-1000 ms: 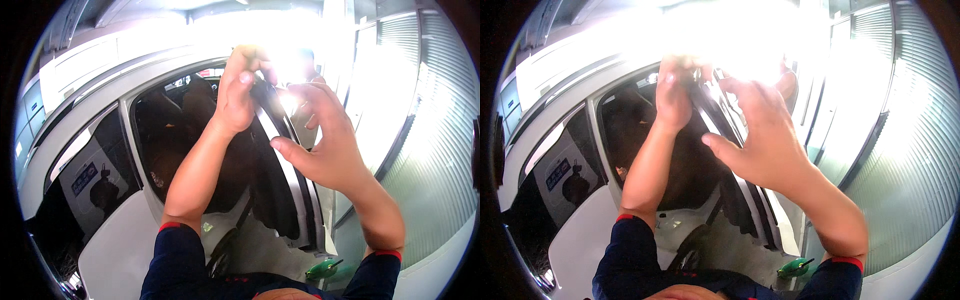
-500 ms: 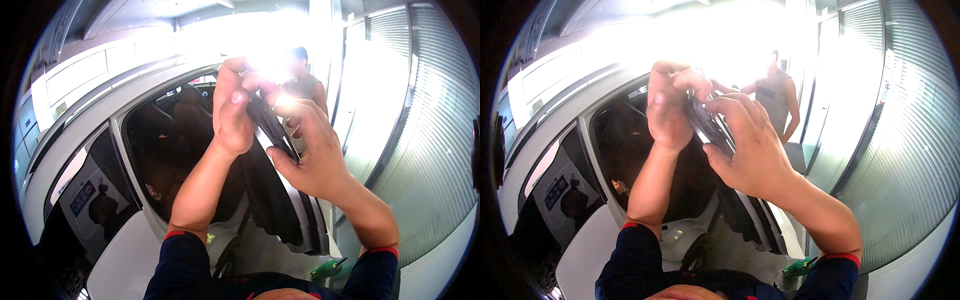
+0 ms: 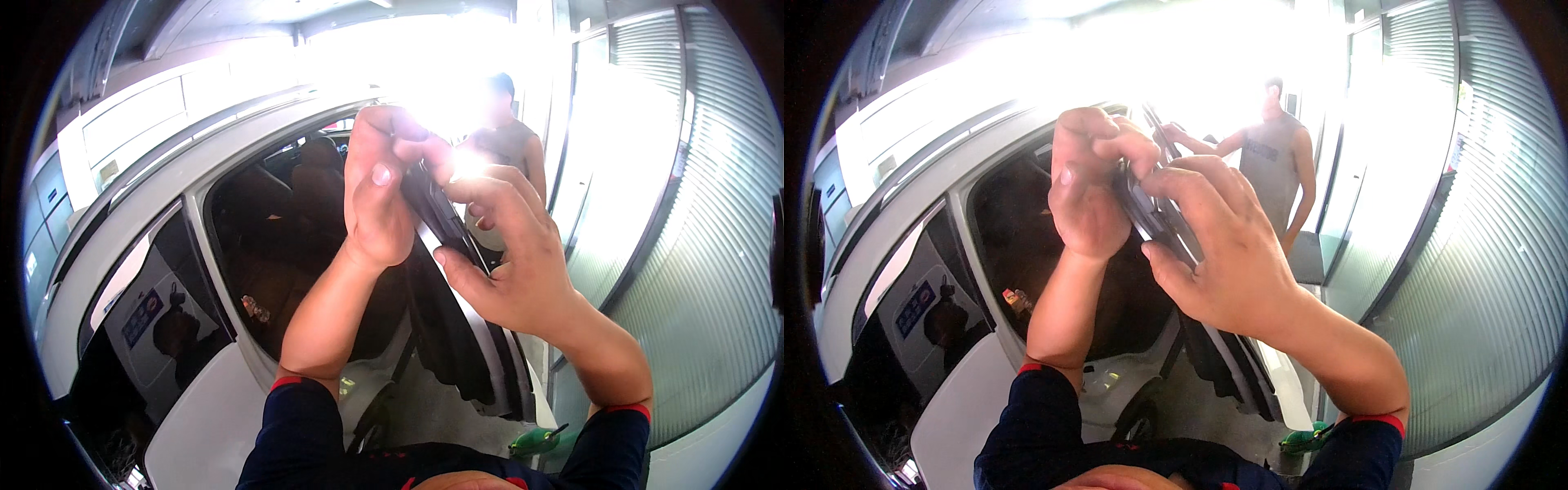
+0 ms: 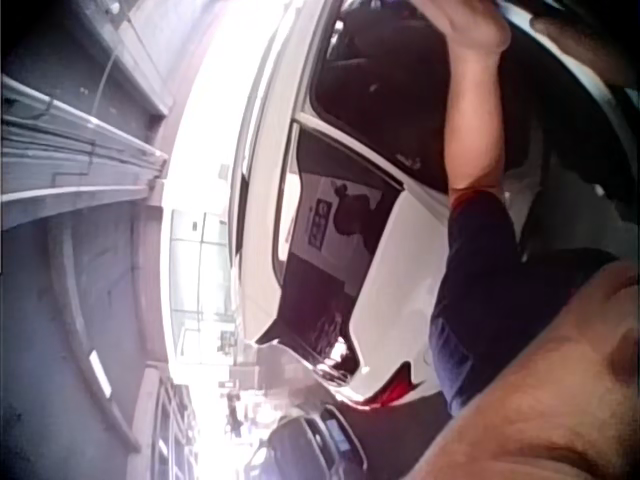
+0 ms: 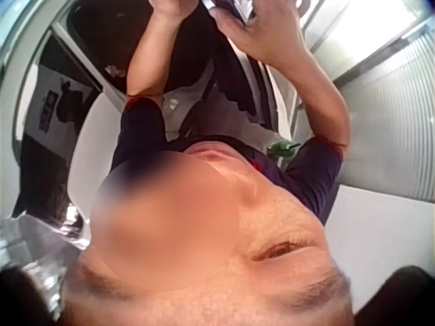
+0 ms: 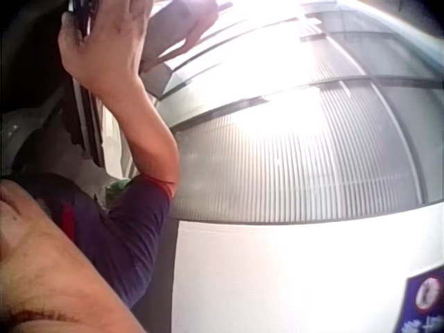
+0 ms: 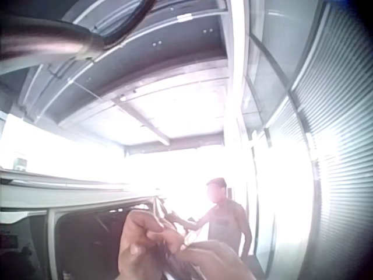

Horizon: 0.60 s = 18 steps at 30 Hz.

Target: The person installs a rubber seal onto the upper frame of a car door by pressing it into place by hand, then closes the door.

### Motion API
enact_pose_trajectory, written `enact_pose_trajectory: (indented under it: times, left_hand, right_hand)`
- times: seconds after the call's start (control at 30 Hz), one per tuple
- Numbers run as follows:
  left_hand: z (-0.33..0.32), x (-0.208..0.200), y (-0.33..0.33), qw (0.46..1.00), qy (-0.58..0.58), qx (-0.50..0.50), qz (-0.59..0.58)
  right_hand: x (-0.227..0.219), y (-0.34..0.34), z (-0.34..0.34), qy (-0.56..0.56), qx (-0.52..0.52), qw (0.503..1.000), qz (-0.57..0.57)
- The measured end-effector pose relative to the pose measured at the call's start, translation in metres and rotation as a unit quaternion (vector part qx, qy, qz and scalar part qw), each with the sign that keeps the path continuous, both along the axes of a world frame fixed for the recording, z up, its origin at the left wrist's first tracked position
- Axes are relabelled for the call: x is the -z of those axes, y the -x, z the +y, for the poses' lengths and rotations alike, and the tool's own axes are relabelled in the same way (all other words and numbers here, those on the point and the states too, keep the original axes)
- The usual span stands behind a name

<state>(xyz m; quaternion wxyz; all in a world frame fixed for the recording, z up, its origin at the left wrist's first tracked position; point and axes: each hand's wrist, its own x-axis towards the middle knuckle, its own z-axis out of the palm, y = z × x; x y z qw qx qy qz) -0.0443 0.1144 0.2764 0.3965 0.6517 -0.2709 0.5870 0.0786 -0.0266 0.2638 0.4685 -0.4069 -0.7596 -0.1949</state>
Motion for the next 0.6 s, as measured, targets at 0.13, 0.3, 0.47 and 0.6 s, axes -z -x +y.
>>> enact_pose_trajectory:
  times: [0.13,0.3,0.47,0.6]
  left_hand:
    - [-0.003,0.002,0.003,1.000,0.005,-0.025,-0.003]
    - [-0.002,0.002,0.002,0.999,0.019,-0.027,0.000]
    - [-0.002,0.001,0.001,0.999,0.026,-0.029,-0.011]
    - [0.002,0.001,0.005,0.999,0.025,-0.030,0.002]
  right_hand:
    - [0.000,0.001,0.006,-0.021,-0.013,1.000,0.014]
    - [-0.005,0.002,0.010,-0.038,-0.058,0.996,0.050]
    - [-0.005,0.007,0.015,-0.050,-0.061,0.994,0.073]
    - [-0.005,0.008,0.020,-0.087,-0.055,0.992,0.067]
